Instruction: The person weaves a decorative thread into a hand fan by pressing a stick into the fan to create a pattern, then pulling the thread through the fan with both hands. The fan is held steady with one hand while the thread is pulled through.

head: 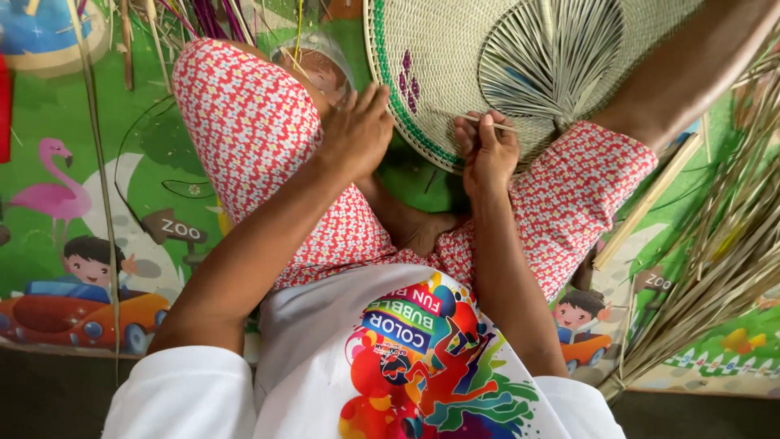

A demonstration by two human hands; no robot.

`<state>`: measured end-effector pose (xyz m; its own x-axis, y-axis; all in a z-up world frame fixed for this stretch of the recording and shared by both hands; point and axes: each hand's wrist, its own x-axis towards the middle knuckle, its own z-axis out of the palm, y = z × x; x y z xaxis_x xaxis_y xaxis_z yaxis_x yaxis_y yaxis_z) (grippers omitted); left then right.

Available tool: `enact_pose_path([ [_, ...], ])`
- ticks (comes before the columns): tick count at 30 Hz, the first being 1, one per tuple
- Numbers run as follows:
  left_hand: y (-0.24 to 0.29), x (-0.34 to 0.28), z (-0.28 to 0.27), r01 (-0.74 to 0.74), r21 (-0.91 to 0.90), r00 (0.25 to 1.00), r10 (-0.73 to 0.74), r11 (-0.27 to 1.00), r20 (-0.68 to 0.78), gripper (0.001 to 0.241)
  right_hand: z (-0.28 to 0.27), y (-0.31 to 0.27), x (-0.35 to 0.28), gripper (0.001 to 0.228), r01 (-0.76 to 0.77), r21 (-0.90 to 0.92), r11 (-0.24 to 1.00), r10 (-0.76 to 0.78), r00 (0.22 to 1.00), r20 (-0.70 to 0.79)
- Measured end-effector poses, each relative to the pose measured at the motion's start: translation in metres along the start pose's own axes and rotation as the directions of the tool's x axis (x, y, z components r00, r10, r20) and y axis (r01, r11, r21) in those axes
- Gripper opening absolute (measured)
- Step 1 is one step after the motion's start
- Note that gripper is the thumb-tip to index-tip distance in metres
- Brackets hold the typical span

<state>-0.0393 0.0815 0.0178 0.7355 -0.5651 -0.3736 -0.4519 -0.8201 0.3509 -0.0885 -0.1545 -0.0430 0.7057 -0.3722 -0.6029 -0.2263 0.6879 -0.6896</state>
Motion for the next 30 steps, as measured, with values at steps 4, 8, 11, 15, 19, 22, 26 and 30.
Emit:
enact_pose_path([
  [4, 0.005, 0.013, 0.024, 0.056, 0.127, 0.958, -0.090, 0.990, 0.274, 0.044, 0.015, 0.003, 0.000, 0.022, 0.051, -0.130, 0.990, -0.066, 0.991, -0.113],
  [8, 0.010, 0.020, 0.013, 0.099, 0.185, 0.881, -0.173, 0.978, 0.440, 0.050, 0.019, 0.002, 0.004, 0.020, 0.082, -0.196, 0.977, -0.103, 0.990, -0.099],
  [11, 0.010, 0.020, 0.009, 0.127, 0.172, 0.860, -0.195, 0.977, 0.471, 0.052, 0.018, 0.000, 0.005, 0.022, 0.097, -0.172, 0.980, -0.096, 0.995, 0.010],
  [15, 0.010, 0.023, 0.013, 0.142, 0.180, 0.850, -0.213, 0.973, 0.482, 0.052, 0.032, 0.000, 0.012, 0.018, 0.041, -0.194, 0.980, -0.045, 0.999, -0.014],
  [19, 0.010, 0.020, 0.007, 0.149, 0.151, 0.856, -0.204, 0.977, 0.476, 0.047, 0.042, 0.002, 0.022, 0.014, 0.048, -0.206, 0.977, -0.059, 0.997, -0.048],
  [22, 0.012, 0.018, 0.000, 0.139, 0.141, 0.850, -0.191, 0.980, 0.490, 0.043, 0.050, -0.002, 0.022, 0.010, 0.032, -0.222, 0.974, -0.047, 0.997, -0.062],
  [26, 0.011, 0.020, 0.008, 0.141, 0.146, 0.855, -0.195, 0.979, 0.480, 0.046, 0.048, 0.004, 0.030, 0.008, 0.058, -0.236, 0.970, -0.064, 0.998, -0.018],
  [30, 0.011, 0.020, 0.010, 0.138, 0.154, 0.864, -0.195, 0.978, 0.465, 0.044, 0.050, 0.004, 0.029, 0.007, 0.076, -0.284, 0.956, -0.078, 0.997, 0.002],
])
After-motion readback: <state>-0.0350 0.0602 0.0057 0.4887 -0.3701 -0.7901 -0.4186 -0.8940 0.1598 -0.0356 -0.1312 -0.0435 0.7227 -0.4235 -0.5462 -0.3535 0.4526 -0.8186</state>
